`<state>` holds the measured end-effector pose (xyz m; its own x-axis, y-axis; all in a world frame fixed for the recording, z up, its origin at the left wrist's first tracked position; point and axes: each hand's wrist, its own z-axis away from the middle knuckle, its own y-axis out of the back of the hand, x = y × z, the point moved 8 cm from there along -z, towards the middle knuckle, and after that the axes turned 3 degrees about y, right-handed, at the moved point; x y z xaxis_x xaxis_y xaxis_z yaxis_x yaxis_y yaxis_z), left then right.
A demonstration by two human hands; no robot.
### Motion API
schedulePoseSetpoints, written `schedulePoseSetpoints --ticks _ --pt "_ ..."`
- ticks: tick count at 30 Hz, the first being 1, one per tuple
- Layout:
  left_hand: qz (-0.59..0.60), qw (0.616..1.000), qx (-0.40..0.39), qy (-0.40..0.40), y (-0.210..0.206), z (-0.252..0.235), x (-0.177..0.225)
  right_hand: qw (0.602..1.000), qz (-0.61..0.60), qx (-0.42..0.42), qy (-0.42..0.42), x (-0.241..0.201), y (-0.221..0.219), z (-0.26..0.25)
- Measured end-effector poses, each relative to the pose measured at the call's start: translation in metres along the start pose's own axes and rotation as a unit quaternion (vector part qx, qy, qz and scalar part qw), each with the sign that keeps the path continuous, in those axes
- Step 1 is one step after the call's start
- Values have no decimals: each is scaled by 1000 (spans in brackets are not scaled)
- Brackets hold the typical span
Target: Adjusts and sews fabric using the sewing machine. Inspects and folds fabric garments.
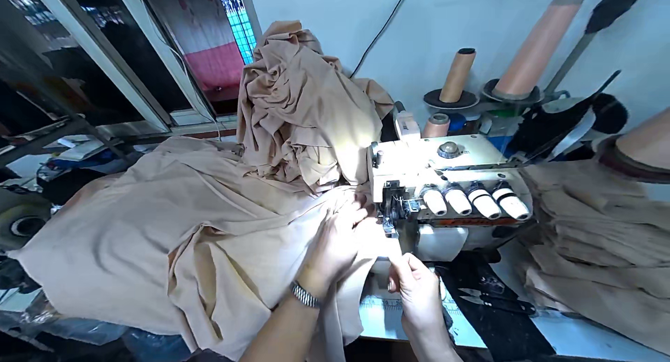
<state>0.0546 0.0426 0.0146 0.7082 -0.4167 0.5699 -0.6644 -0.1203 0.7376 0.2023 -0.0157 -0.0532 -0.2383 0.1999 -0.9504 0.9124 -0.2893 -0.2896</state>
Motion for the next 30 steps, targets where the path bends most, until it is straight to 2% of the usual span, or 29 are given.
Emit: schedulePoseSetpoints --ticks 4,7,9,11,13,15,17,19,22,25,28,30 --pt "73 997 9 -3 14 -23 -10 995 72 -47 49 9 -5 24" --pt "-34 998 48 31 36 -12 -28 983 95 -154 36 23 -17 54" --pt "-149 979 90 111 72 22 -50 974 84 -210 10 30 -24 71" --pt "-235 931 152 234 121 73 -83 965 75 -251 -24 36 -29 85" --pt "-251 887 183 343 155 126 -120 958 84 -271 -43 42 -31 97" --pt "-230 873 154 401 164 159 -153 953 100 -285 -35 46 -32 104" --pt "-169 901 139 374 169 169 -165 941 116 -315 -29 45 -33 109" --pt "-133 926 178 305 192 165 -157 926 105 -360 -42 37 -30 112" --pt "-153 920 251 259 244 149 -132 913 83 -398 -29 12 -13 110" --pt "-166 907 289 256 279 122 -128 926 110 -359 -35 7 11 96" --pt "-183 901 265 290 269 98 -129 932 161 -318 -68 28 25 91" --pt "-190 935 207 216 229 89 -97 935 174 -297 -85 40 25 96"
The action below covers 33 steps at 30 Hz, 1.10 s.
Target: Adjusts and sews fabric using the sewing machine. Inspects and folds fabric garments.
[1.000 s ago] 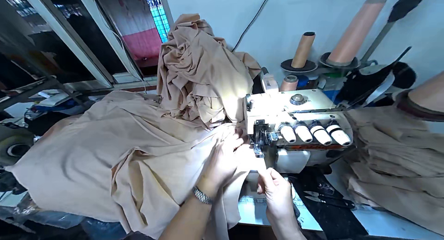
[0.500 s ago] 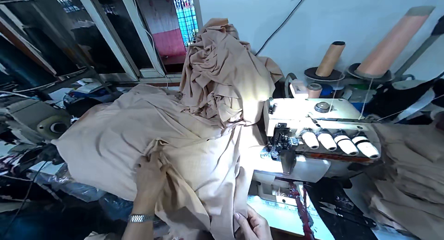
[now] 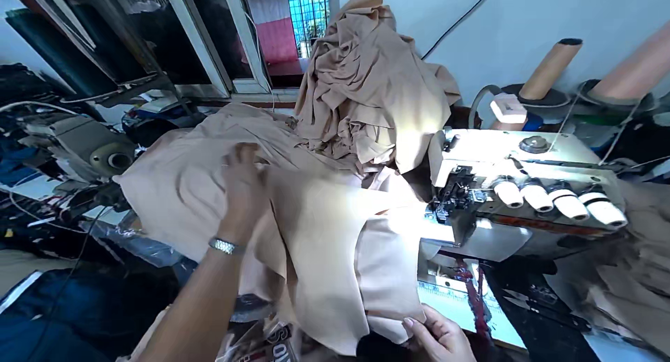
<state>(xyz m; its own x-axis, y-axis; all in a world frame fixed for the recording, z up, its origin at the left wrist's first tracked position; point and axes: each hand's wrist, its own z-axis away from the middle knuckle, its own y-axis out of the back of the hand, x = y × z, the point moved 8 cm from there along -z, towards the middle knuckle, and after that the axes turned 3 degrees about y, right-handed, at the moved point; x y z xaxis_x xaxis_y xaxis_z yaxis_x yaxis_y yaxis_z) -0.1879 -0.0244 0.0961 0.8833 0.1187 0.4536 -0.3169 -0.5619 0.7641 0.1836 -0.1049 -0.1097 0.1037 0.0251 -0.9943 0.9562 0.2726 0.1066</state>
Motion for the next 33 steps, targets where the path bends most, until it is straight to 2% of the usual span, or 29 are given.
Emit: schedulePoseSetpoints --ticks 2,4,5,6,8,13,16,23,31,33 --pt "30 980 -98 -171 -40 55 53 1000 -11 15 -16 6 -8 3" --pt "27 907 -188 -375 -84 125 93 999 -17 27 -12 10 -12 3" --pt "-8 874 -223 -431 -102 152 102 999 -17 32 -7 11 -13 3" --pt "-32 852 -255 -456 -113 171 102 999 -19 37 -5 12 -12 2" --pt "-30 846 -283 -450 -118 187 90 999 -17 42 -7 14 -10 3" --pt "17 905 -248 -345 -93 181 38 999 -20 49 1 16 -6 4" --pt "2 913 -241 -330 -97 179 13 998 -27 58 8 16 -8 3" --pt "-61 897 -267 -348 -104 188 7 994 -52 96 5 15 -8 9" --pt "-54 893 -280 -349 -108 195 3 988 -87 127 -3 18 -5 11" --pt "-54 896 -255 -361 -108 195 2 988 -91 126 -2 17 -6 11"
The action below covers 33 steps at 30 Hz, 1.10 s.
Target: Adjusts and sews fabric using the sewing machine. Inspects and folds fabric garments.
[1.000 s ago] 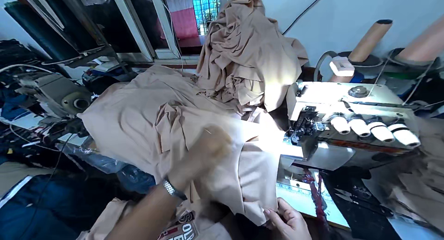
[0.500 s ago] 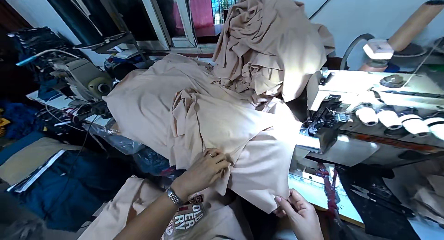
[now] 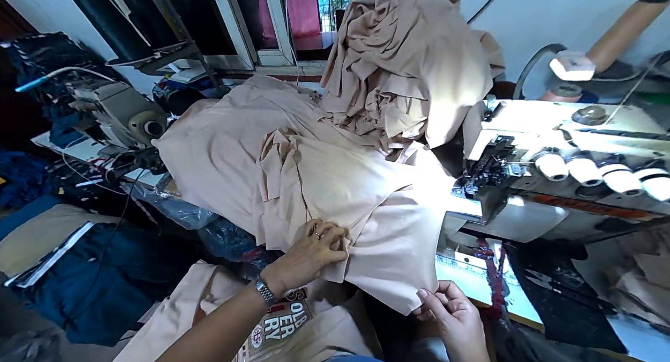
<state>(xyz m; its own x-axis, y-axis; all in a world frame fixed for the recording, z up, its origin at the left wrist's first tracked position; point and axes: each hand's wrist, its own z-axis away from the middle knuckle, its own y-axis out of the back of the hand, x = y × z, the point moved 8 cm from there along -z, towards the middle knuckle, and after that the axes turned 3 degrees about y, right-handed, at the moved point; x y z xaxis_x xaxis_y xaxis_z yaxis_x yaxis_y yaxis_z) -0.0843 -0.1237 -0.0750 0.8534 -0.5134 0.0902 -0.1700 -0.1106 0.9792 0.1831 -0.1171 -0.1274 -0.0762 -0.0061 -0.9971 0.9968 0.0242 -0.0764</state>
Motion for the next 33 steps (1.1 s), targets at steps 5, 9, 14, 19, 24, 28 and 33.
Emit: schedulePoseSetpoints --ticks 5,9,14,19,24,28,33 --pt "37 999 16 -13 20 -9 17 998 24 2 60 -13 -1 2" --pt "313 942 11 -121 74 -33 80 988 24 -5 152 -45 -10 -6" --pt "426 896 60 -107 90 -75 93 978 -90 -50 180 -83 -36 -15" --pt "478 875 77 -7 68 -94 65 979 -152 -61 120 -76 -44 -16" --pt "507 860 56 10 63 -91 63 978 -179 -48 96 -71 -46 -17" --pt "515 854 70 24 61 -92 60 979 -160 -55 114 -76 -48 -19" --pt "502 856 119 35 62 -91 55 975 -113 -65 178 -84 -49 -23"
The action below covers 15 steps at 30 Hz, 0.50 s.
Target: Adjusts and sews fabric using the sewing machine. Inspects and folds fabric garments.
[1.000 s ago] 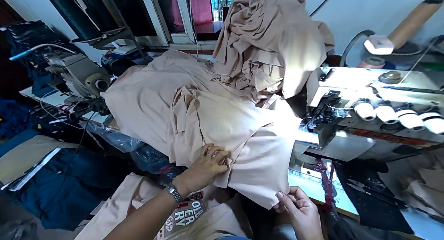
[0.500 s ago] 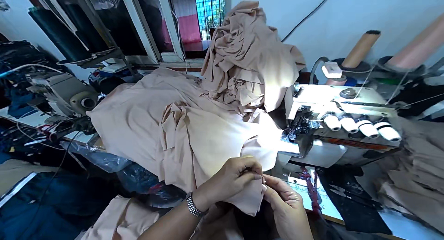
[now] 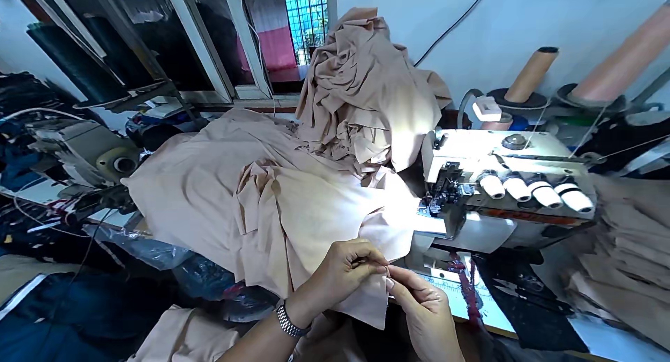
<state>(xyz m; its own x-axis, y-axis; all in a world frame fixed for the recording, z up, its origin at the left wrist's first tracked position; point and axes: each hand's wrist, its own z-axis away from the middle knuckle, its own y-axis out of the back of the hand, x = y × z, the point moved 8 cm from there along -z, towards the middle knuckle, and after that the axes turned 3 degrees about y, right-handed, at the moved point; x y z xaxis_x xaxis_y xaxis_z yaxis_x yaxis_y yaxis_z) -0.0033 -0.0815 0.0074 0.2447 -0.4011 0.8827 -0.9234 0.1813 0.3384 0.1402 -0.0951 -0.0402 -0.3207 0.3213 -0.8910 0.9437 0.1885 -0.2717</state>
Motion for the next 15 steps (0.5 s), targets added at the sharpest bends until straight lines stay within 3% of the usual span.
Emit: schedulePoseSetpoints --ticks 6,10,15 --pt "-54 996 59 -47 25 -11 13 984 39 -90 148 8 -8 0" --pt "-66 991 108 -44 52 -20 23 990 49 -88 95 35 -4 11" --pt "-56 992 105 -28 58 -25 24 998 55 -29 22 45 4 10"
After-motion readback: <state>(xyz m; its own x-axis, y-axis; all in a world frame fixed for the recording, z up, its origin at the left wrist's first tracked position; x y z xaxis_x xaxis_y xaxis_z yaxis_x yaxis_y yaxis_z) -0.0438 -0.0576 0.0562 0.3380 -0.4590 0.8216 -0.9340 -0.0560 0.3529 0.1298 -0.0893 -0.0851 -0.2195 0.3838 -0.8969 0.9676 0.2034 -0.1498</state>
